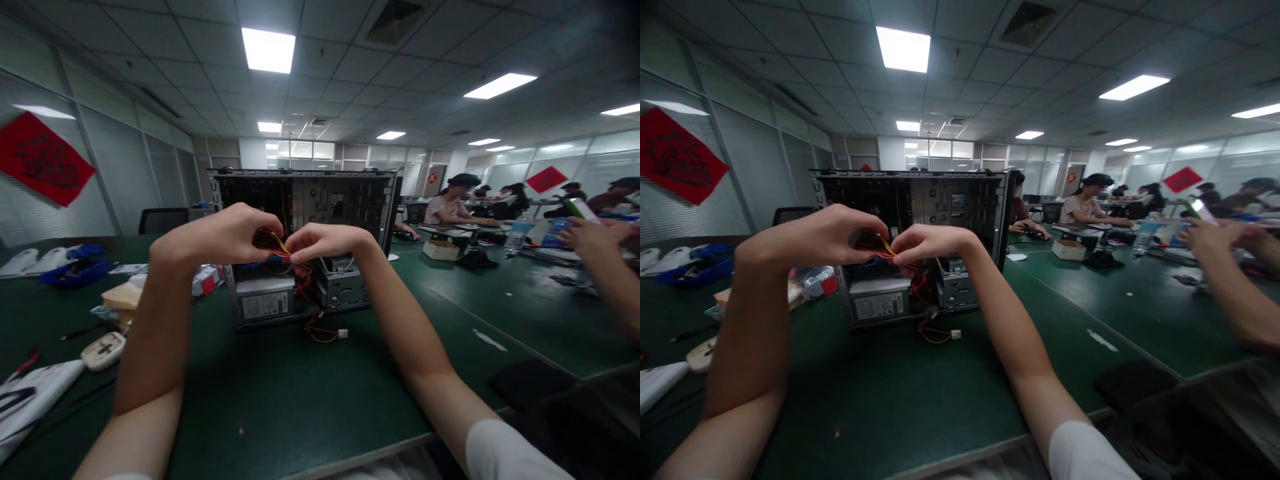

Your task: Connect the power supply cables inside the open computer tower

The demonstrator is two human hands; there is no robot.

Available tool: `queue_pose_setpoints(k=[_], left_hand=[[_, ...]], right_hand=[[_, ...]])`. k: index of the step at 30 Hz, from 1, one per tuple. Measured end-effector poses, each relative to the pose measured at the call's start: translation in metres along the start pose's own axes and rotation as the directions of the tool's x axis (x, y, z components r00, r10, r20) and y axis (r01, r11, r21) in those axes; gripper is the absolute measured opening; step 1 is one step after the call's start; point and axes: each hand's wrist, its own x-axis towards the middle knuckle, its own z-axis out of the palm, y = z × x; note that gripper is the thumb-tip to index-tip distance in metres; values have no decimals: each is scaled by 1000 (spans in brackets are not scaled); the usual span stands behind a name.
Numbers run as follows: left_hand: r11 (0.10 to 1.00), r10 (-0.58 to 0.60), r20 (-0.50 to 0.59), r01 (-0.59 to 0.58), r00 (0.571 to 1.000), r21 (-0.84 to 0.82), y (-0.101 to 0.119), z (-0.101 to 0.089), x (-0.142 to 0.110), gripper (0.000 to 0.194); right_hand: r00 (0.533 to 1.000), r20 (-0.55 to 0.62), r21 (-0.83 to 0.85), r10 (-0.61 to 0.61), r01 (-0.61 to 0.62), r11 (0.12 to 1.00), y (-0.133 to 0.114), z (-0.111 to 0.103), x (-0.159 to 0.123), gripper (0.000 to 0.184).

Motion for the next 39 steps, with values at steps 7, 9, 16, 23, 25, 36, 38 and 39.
queue_pose_setpoints(k=[7, 9, 16, 23, 25, 36, 38, 39], left_hand=[[999, 50, -264, -42, 963, 34, 2, 3, 2, 59], [1000, 5, -333, -13, 943, -22, 1, 3, 3, 67], [918, 115, -271, -206, 956, -338, 5, 18, 21, 57], [896, 156, -366, -287, 917, -338, 6, 32, 35, 60], [903, 162, -383, -293, 909, -313, 9, 31, 33, 60], [951, 98, -469, -221, 878, -214, 16, 36, 39, 56], [954, 88, -505, -219, 859, -206, 14, 40, 42, 54], [953, 86, -517, -222, 852, -207, 13, 42, 44, 53]], right_hand=[[988, -103, 65, -114, 121, 991, -2, 4, 1, 33], [969, -196, 87, -148, 168, 982, -2, 2, -1, 33], [906, -377, -75, -193, 178, 981, -8, -8, -21, 28], [915, -364, -159, -175, 124, 979, -16, -10, -33, 23], [911, -365, -183, -192, 132, 974, -16, -10, -33, 22], [905, -363, -216, -221, 149, 965, -14, -8, -27, 20], [903, -380, -206, -202, 130, 970, -12, -9, -28, 21], [904, -383, -203, -187, 115, 972, -11, -9, -29, 21]])
